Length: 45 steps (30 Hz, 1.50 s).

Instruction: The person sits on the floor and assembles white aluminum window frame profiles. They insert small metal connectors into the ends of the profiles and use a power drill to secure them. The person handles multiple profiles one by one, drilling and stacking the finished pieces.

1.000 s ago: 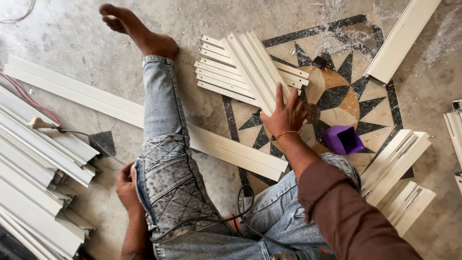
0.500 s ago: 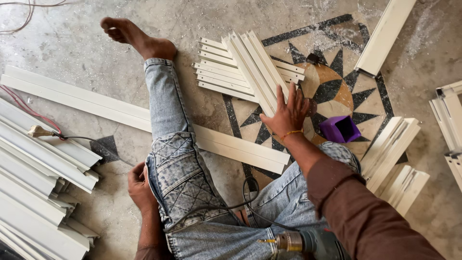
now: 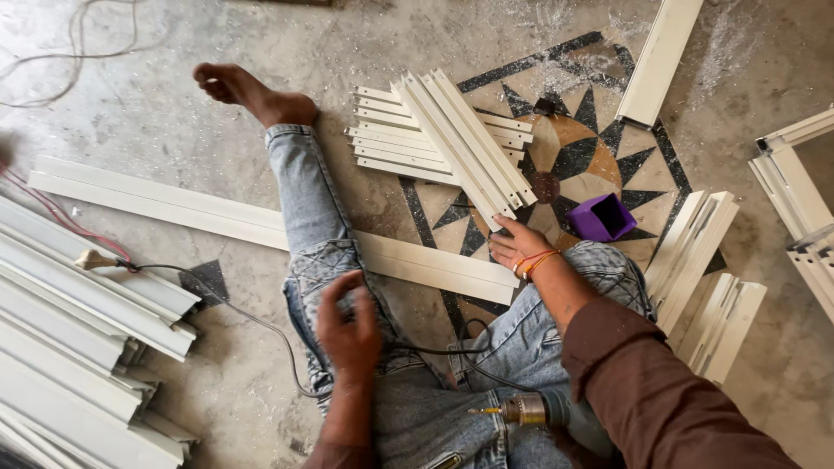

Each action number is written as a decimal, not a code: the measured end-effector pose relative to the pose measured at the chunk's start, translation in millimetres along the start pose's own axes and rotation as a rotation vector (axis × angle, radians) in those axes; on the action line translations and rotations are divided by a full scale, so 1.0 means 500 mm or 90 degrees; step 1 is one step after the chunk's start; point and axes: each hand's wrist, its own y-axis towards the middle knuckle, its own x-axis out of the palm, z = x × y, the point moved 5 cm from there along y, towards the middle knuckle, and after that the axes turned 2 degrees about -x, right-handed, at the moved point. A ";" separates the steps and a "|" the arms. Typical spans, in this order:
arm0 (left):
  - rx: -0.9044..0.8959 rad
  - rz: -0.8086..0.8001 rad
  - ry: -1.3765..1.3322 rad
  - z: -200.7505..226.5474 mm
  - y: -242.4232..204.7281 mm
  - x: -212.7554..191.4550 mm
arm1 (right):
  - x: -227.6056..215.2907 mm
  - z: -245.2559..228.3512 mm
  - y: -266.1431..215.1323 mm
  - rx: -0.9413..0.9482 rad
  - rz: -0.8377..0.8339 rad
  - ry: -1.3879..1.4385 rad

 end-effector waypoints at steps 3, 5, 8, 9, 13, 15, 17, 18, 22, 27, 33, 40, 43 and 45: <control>0.012 -0.079 0.088 0.003 0.001 0.031 | 0.015 0.017 0.026 0.000 -0.074 0.052; 0.002 -0.101 0.113 -0.008 0.003 0.044 | 0.027 0.022 0.032 0.005 -0.094 0.051; 0.011 -0.125 0.146 -0.025 -0.003 0.058 | 0.031 0.017 -0.004 -0.026 -0.127 0.053; 0.007 -0.128 0.155 -0.030 -0.005 0.065 | 0.034 0.003 -0.024 -0.052 -0.129 0.034; -0.003 -0.148 0.177 -0.027 -0.008 0.086 | 0.062 -0.098 -0.165 -0.231 -0.159 -0.117; 0.098 -0.113 0.171 0.010 -0.012 0.081 | 0.074 -0.175 -0.271 -0.417 -0.113 -0.326; 0.176 -0.115 0.145 0.064 -0.020 0.085 | 0.058 -0.240 -0.416 -0.617 -0.036 -0.516; 0.206 -0.129 0.123 0.094 -0.027 0.090 | 0.049 -0.261 -0.491 -0.701 -0.027 -0.553; 0.377 -0.182 0.038 0.242 -0.041 0.145 | 0.065 -0.282 -0.752 -0.991 -0.014 -0.813; 0.377 -0.415 0.031 0.310 -0.052 0.221 | 0.123 -0.190 -0.873 -1.087 -0.108 -0.919; 0.267 -0.376 -0.027 0.232 -0.063 0.215 | -0.090 -0.253 -0.685 -0.922 -0.056 -0.752; 0.187 -0.270 -0.080 0.186 -0.024 0.147 | -0.351 -0.263 -0.242 -0.574 0.175 -0.929; 0.167 -0.293 -0.061 0.185 -0.012 0.155 | -0.382 -0.276 -0.209 -0.592 0.249 -0.843; 0.155 -0.291 -0.046 0.179 -0.009 0.154 | -0.353 -0.300 -0.240 -0.706 0.295 -0.921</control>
